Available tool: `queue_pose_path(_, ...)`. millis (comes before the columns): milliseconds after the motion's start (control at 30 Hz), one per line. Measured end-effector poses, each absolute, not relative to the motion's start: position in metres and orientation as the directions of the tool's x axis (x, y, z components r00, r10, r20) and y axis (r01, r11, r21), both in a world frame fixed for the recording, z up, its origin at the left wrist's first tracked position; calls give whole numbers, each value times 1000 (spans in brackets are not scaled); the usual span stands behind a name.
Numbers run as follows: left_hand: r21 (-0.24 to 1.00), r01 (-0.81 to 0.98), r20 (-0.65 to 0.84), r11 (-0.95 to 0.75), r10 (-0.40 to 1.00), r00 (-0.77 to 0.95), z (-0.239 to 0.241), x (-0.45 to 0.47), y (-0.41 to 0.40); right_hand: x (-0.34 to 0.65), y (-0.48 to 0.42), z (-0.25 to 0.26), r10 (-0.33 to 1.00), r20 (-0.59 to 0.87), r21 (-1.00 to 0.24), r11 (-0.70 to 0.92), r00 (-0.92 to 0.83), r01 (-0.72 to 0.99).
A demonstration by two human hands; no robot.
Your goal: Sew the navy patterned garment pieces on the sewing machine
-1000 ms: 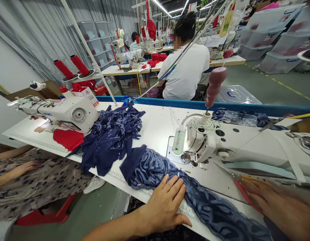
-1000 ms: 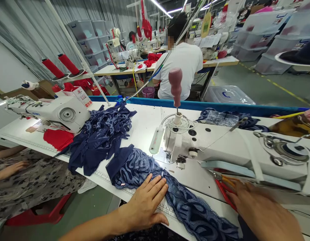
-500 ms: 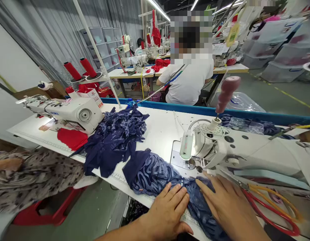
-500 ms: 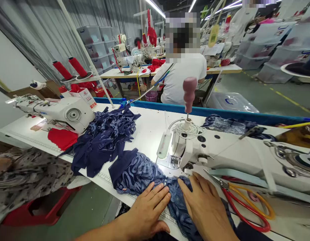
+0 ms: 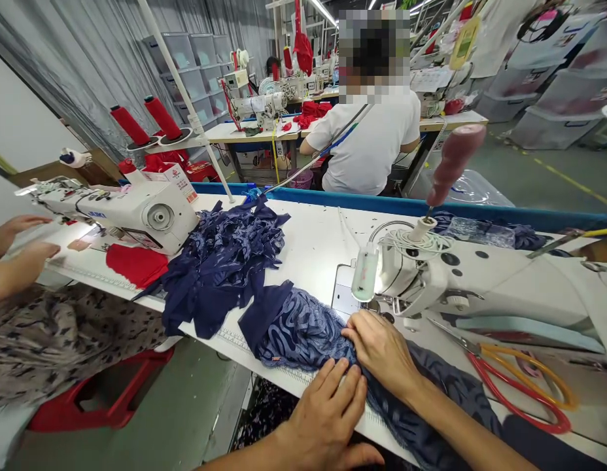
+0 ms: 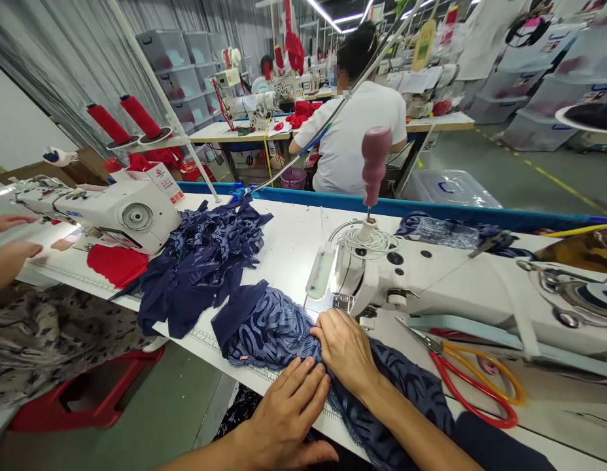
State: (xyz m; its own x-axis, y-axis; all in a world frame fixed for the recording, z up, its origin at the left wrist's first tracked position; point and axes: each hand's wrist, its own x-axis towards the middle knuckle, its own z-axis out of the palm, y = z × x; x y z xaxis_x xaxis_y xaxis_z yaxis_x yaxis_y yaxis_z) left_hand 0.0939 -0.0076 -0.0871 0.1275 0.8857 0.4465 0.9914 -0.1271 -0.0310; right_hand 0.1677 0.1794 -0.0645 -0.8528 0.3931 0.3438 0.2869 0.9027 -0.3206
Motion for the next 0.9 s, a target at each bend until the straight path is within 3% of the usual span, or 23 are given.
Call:
queue_pose_path(333,-127,985,441,-116,883,161,-89,97,-8,167,181,-69,461,262,-474,827,-848,303)
queue_pose_path(567,-152,983,323,-98,936,143,-78,100,-11,173,195,-55,444,120,-593,749,-888,295)
queue_pose_path(900,-65,984,244,-164,954,175,-67,95,-9,173,192,-56,582,-45,-582,645,-812,495)
